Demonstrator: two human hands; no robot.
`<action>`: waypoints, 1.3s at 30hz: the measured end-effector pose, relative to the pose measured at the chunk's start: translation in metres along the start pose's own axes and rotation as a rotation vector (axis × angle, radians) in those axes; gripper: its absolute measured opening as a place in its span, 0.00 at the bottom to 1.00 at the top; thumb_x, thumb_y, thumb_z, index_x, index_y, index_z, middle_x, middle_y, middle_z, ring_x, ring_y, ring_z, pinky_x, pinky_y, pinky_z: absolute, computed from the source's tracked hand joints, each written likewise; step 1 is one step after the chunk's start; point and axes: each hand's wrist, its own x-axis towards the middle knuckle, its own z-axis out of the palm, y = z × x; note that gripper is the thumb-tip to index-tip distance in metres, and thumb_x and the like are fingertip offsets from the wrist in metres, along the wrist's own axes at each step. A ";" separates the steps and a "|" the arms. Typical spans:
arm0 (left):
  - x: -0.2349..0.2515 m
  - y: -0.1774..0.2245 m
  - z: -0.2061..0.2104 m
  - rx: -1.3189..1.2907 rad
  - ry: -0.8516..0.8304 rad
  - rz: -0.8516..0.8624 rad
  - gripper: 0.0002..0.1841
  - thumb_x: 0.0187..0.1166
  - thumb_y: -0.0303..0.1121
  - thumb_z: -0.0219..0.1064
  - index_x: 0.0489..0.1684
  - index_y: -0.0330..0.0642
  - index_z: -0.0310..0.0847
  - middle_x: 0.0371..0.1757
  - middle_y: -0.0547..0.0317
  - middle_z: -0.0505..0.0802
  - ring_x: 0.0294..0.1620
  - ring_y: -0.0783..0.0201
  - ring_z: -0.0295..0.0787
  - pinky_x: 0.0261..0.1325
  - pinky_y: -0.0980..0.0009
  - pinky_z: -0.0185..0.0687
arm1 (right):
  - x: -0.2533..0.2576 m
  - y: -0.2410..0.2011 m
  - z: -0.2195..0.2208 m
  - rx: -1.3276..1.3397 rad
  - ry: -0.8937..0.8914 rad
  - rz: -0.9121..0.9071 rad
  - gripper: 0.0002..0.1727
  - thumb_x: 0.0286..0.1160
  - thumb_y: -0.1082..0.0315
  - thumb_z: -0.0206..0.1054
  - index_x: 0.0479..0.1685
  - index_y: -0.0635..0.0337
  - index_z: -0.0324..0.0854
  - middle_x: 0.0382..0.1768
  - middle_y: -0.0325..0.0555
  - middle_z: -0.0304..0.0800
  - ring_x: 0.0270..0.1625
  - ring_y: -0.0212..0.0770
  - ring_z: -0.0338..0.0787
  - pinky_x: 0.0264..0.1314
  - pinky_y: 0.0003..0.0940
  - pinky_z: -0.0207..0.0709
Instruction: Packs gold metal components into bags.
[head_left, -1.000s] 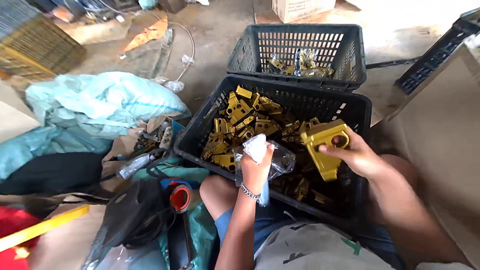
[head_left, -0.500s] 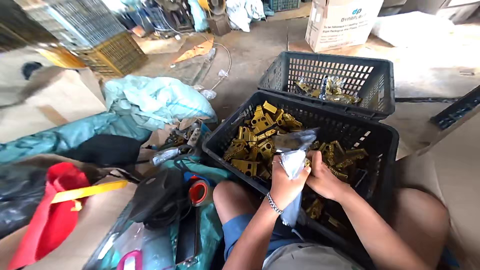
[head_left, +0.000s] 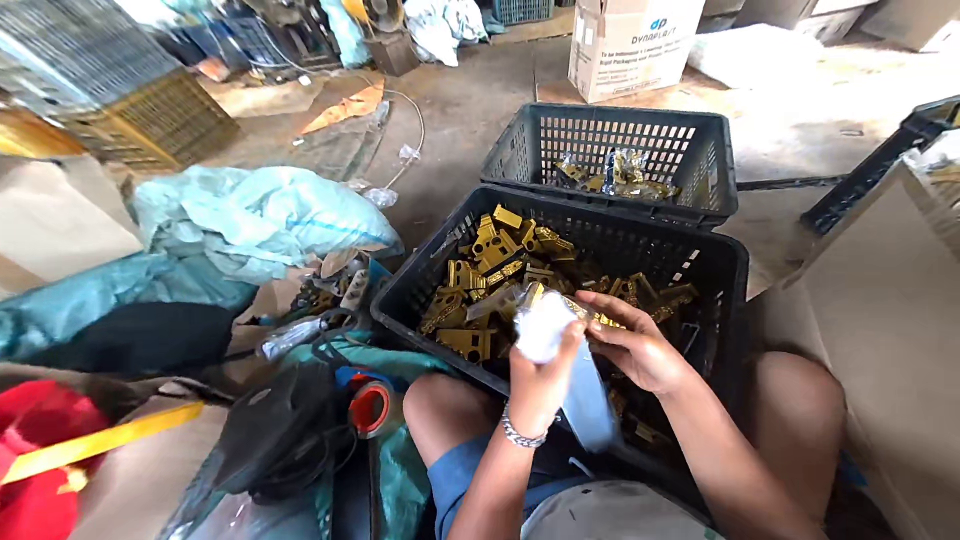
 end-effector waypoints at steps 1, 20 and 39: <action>0.002 0.005 -0.006 -0.127 0.009 -0.096 0.14 0.73 0.22 0.69 0.55 0.29 0.76 0.43 0.60 0.93 0.47 0.71 0.92 0.57 0.71 0.89 | -0.001 0.004 -0.001 0.028 0.042 -0.047 0.26 0.70 0.78 0.66 0.71 0.70 0.74 0.64 0.49 0.89 0.60 0.41 0.92 0.63 0.38 0.89; -0.005 -0.009 -0.036 0.472 -0.386 -0.080 0.09 0.79 0.23 0.63 0.47 0.26 0.86 0.37 0.57 0.97 0.38 0.70 0.95 0.50 0.70 0.92 | 0.025 -0.078 -0.035 -1.304 0.174 -0.419 0.21 0.84 0.66 0.64 0.67 0.74 0.79 0.76 0.69 0.76 0.80 0.64 0.76 0.81 0.58 0.71; -0.024 -0.016 0.011 0.724 -0.548 0.055 0.17 0.65 0.25 0.76 0.47 0.19 0.85 0.45 0.37 0.93 0.51 0.56 0.91 0.60 0.64 0.81 | -0.003 0.005 0.025 -1.174 -0.110 -0.856 0.32 0.95 0.51 0.39 0.46 0.51 0.94 0.65 0.38 0.93 0.82 0.49 0.78 0.87 0.72 0.47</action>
